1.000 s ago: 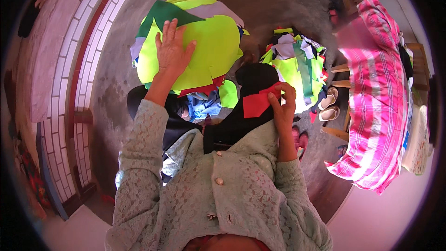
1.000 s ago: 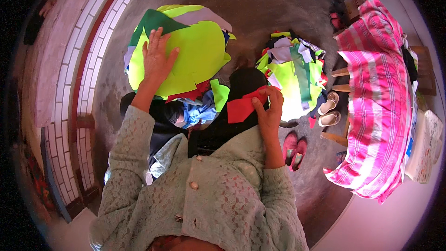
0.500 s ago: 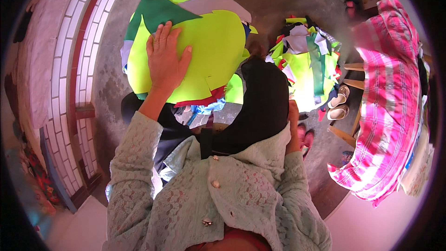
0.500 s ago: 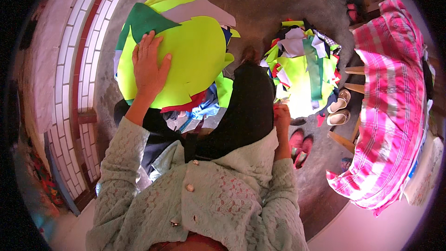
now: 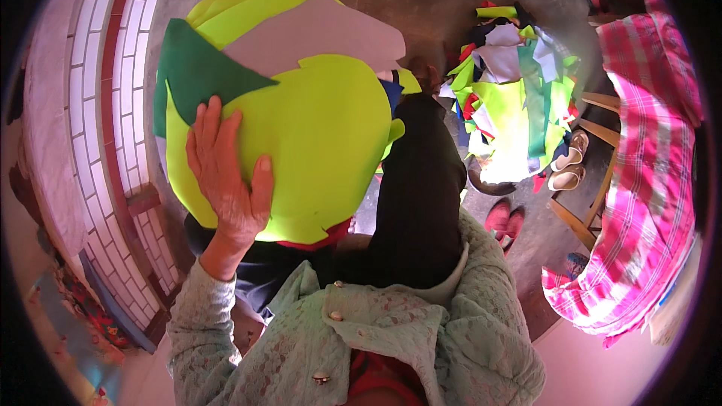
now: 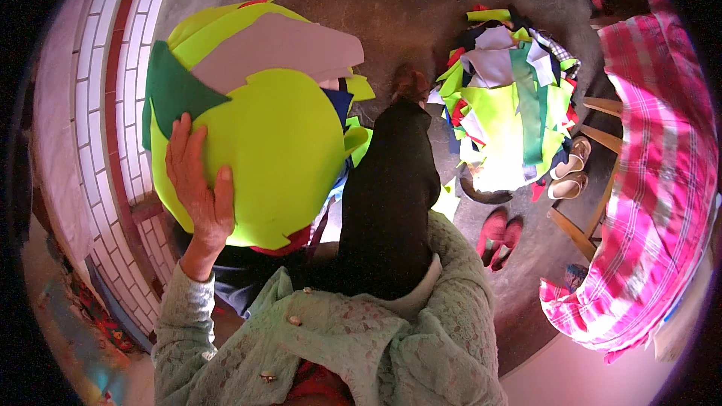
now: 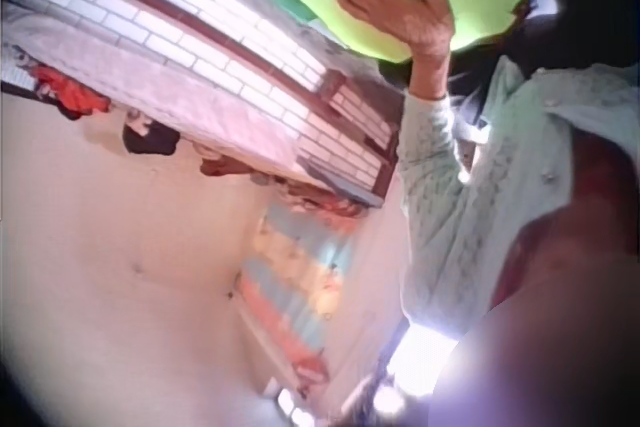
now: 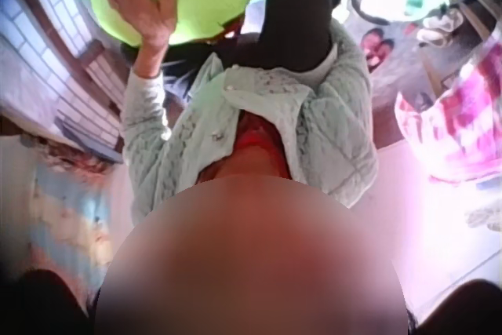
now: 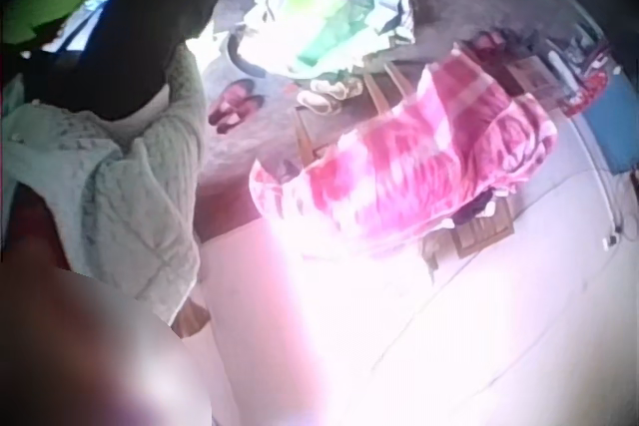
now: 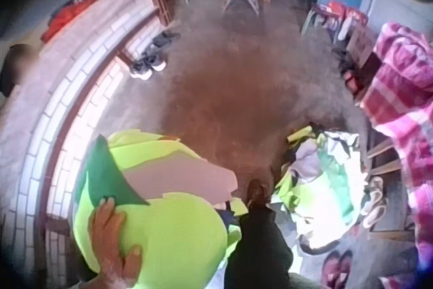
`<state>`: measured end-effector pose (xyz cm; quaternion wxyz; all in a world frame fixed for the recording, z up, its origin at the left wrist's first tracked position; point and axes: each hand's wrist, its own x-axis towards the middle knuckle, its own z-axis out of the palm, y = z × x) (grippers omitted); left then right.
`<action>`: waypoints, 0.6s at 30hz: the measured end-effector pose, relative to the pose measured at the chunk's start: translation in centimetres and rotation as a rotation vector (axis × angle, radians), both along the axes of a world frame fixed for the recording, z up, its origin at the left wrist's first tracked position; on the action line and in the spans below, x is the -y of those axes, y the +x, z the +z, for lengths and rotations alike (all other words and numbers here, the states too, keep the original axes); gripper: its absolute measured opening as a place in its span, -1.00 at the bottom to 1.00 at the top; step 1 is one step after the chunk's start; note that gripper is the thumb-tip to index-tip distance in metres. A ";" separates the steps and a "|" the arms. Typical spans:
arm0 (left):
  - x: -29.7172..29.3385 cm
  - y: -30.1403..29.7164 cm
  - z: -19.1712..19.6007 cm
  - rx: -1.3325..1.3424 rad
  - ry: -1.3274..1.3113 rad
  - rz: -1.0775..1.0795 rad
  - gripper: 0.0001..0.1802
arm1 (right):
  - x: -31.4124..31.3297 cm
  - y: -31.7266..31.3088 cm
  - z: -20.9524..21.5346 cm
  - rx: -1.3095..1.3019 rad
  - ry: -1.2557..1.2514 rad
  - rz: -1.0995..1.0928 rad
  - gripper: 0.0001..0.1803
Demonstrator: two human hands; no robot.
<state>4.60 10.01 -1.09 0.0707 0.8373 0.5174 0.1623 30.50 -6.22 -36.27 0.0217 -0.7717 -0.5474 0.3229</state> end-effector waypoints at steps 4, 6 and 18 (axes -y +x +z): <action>-0.5 0.5 0.1 -0.041 -0.033 -0.018 -0.45 | -2.7 0.4 -1.8 0.072 -0.084 0.029 -0.88; -0.6 0.2 -0.2 -0.017 -0.050 -0.012 -0.42 | -3.3 0.6 -2.6 0.091 -0.113 0.044 -0.88; -0.1 0.6 -0.4 -0.071 -0.107 0.001 -0.39 | 3.5 3.7 -5.8 0.048 -0.141 0.098 -0.86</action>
